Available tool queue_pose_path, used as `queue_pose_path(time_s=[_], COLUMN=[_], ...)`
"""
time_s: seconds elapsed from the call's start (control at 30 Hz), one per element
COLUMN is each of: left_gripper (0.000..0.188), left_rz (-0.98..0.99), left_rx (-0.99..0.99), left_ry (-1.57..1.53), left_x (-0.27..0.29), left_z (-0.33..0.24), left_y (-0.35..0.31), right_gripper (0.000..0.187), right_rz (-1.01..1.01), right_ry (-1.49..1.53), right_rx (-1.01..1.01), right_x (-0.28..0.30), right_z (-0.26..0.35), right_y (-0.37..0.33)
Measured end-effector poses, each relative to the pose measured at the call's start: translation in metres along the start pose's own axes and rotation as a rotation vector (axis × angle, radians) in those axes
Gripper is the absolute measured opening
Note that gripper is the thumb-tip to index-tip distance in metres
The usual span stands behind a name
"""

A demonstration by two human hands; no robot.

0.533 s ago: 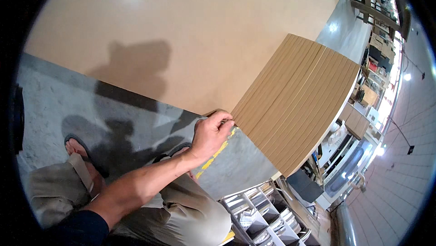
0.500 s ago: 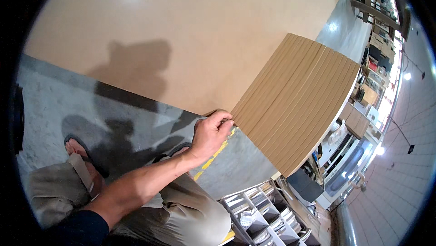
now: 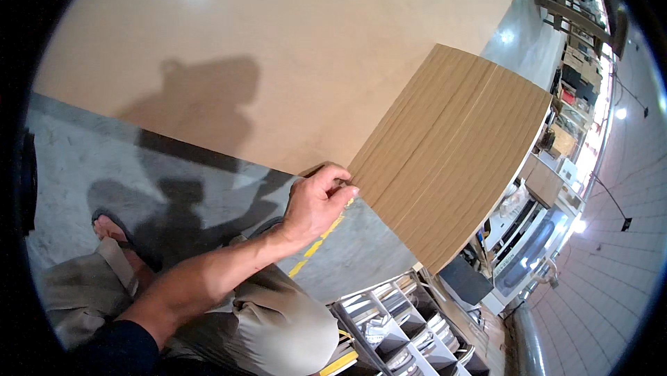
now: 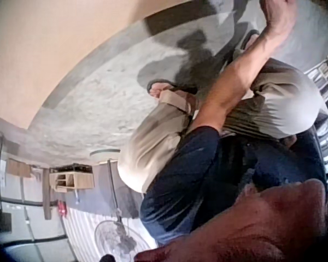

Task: The person picks up, stacks, and aligns thin wood boards on a workbench and a larger piece of wood, using a pencil to mark a board before moving it.

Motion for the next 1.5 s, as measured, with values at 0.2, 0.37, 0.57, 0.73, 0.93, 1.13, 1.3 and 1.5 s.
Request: queue_pose_path(time_s=[0.2, 0.37, 0.57, 0.73, 0.93, 1.13, 1.3, 1.5], left_gripper=[0.022, 0.031, 0.032, 0.031, 0.035, 0.033, 0.036, 0.035], left_rz=[0.087, 0.126, 0.163, 0.185, 0.154, 0.158, 0.196, 0.210], left_rx=[-0.362, -0.538, -0.631, -0.559, -0.523, -0.540, -0.826, -0.890], left_ry=[0.223, 0.270, 0.288, 0.178, 0.177, 0.159, 0.242, 0.248], left_x=[0.004, 0.003, 0.003, 0.002, 0.000, -0.003, -0.009, -0.011], left_z=[-0.032, -0.032, -0.032, -0.041, -0.044, -0.047, -0.061, -0.059], left_y=[0.004, 0.001, -0.001, -0.003, -0.002, -0.004, -0.008, -0.009], right_gripper=[0.051, 0.051, 0.052, 0.052, 0.053, 0.053, 0.054, 0.054], right_rz=[-0.013, -0.011, -0.011, -0.020, -0.024, -0.029, -0.032, -0.032], right_ry=[-0.003, -0.013, -0.017, -0.015, -0.009, -0.001, 0.003, 0.011], right_rx=[-0.018, -0.033, -0.050, -0.060, -0.076, -0.084, -0.088, -0.095], right_x=[0.001, 0.002, 0.000, 0.001, 0.001, 0.000, 0.000, -0.001], right_z=[-0.002, -0.006, -0.012, -0.015, -0.020, -0.024, -0.027, -0.033], right_y=[0.002, 0.005, 0.004, 0.003, 0.003, 0.004, 0.006, 0.007])
Point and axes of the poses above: each hand's wrist, its own y-axis towards the middle knuckle, its own x-axis out of the back of the hand, z = x × y, the point moved 6 cm from there along y, towards the middle knuckle, and after that the axes turned 4 degrees about -x, right-handed, at the moved point
